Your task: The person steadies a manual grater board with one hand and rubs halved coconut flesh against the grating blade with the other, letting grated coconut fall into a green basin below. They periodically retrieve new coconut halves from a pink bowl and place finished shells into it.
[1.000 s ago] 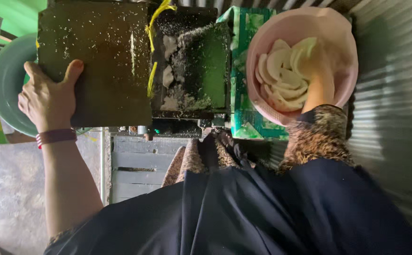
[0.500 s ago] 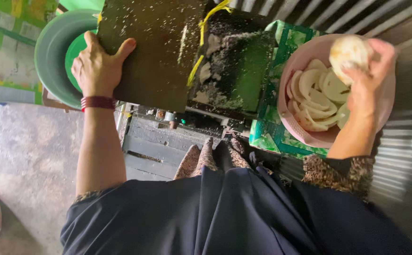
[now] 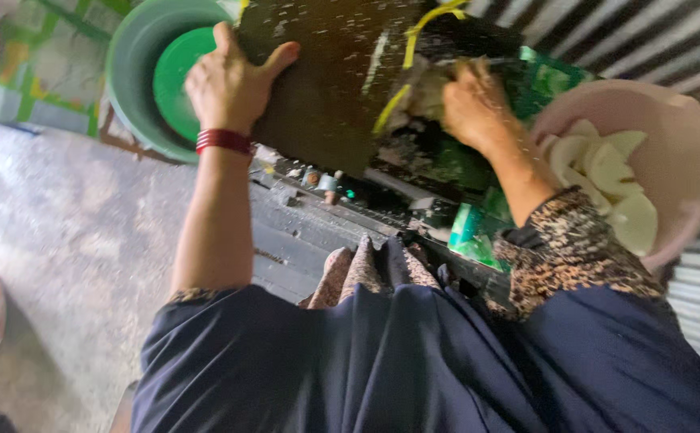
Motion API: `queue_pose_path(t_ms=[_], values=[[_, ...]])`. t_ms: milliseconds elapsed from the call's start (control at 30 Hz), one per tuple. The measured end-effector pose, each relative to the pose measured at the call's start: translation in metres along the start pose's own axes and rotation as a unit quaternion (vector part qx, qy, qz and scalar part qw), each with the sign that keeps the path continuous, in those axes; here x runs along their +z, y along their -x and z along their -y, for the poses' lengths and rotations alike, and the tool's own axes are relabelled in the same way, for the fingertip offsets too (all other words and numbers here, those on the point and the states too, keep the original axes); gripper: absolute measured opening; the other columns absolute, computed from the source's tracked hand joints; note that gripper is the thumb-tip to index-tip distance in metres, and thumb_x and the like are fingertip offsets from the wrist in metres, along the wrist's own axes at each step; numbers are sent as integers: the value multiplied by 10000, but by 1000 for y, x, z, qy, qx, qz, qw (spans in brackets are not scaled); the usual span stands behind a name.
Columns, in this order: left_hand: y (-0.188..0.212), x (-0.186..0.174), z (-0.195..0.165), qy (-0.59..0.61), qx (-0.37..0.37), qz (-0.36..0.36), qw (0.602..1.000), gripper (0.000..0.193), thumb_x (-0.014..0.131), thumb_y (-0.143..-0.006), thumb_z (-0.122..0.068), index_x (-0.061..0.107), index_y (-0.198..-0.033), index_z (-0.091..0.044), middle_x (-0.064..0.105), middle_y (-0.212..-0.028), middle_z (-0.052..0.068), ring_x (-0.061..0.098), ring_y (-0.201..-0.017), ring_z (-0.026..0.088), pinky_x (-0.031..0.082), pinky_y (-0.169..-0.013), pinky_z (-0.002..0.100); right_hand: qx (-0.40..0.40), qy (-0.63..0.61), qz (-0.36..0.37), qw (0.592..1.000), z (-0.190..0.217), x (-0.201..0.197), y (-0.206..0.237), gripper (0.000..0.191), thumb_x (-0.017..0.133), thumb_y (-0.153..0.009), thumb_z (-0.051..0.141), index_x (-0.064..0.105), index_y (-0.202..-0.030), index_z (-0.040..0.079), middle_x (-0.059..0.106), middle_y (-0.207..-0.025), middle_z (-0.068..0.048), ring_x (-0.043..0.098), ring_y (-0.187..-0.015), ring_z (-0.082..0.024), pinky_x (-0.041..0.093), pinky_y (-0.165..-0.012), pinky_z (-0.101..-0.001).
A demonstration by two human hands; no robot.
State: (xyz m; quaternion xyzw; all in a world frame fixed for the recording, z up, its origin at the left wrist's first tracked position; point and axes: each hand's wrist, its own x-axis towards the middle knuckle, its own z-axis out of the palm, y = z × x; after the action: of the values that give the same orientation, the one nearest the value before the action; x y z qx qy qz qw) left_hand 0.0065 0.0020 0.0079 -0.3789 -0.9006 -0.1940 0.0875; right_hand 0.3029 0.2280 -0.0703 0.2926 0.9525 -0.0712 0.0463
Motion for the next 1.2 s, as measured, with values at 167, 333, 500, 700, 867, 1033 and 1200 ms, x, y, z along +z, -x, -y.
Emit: queue_pose_path(t_ms=[167,333,500,700,867,1033,1200], values=[[0,-4,-7,17,1,-3,1000,883,701,-795,-879,525,-1026,-45,726,-816,211,701,-800,444,526,-720,534,-36,39,4,999,9,1,2,278,607,-890,121,764,-1004,-79,458,-1456,-332,350,-1407,-481,344,-1218,-514],[-1,-7,-8,43,-21,45,998,885,689,-808,-867,511,-1040,-32,721,-820,223,705,-821,438,530,-743,531,-89,48,-58,993,17,13,5,401,618,-859,87,694,-1201,-108,467,-1404,-350,385,-1339,-505,348,-1195,-536],[-2,-2,-5,26,-1,2,1000,897,696,-791,-876,520,-1041,-33,728,-814,225,698,-810,464,525,-721,548,-104,-44,-82,990,26,18,5,295,633,-850,50,733,-1094,-81,423,-1427,-391,371,-1334,-542,369,-1143,-516],[-3,4,2,-5,23,7,1000,913,682,-859,-898,524,-1058,-20,712,-833,255,688,-840,479,515,-754,559,-97,-20,-81,992,32,2,3,343,736,-830,196,735,-1005,-99,487,-1352,-366,417,-1300,-523,416,-1128,-518],[-6,8,6,14,36,-5,999,918,699,-859,-884,535,-1082,-9,706,-826,271,680,-827,483,510,-761,556,41,-37,43,998,26,-15,3,391,810,-777,167,729,-1042,-109,517,-1361,-330,652,-1094,-462,578,-902,-472],[-2,10,8,23,10,30,999,928,693,-854,-883,532,-1096,-2,705,-845,264,685,-844,468,513,-760,551,8,-56,15,998,28,-11,-2,368,807,-805,132,712,-1039,-135,527,-1344,-337,704,-951,-467,591,-844,-468],[-1,7,6,15,2,40,999,935,693,-851,-879,522,-1125,-1,704,-833,268,687,-823,464,519,-748,545,13,-49,43,998,30,-5,-1,394,812,-773,177,724,-1039,-100,494,-1396,-311,701,-956,-462,586,-872,-472]])
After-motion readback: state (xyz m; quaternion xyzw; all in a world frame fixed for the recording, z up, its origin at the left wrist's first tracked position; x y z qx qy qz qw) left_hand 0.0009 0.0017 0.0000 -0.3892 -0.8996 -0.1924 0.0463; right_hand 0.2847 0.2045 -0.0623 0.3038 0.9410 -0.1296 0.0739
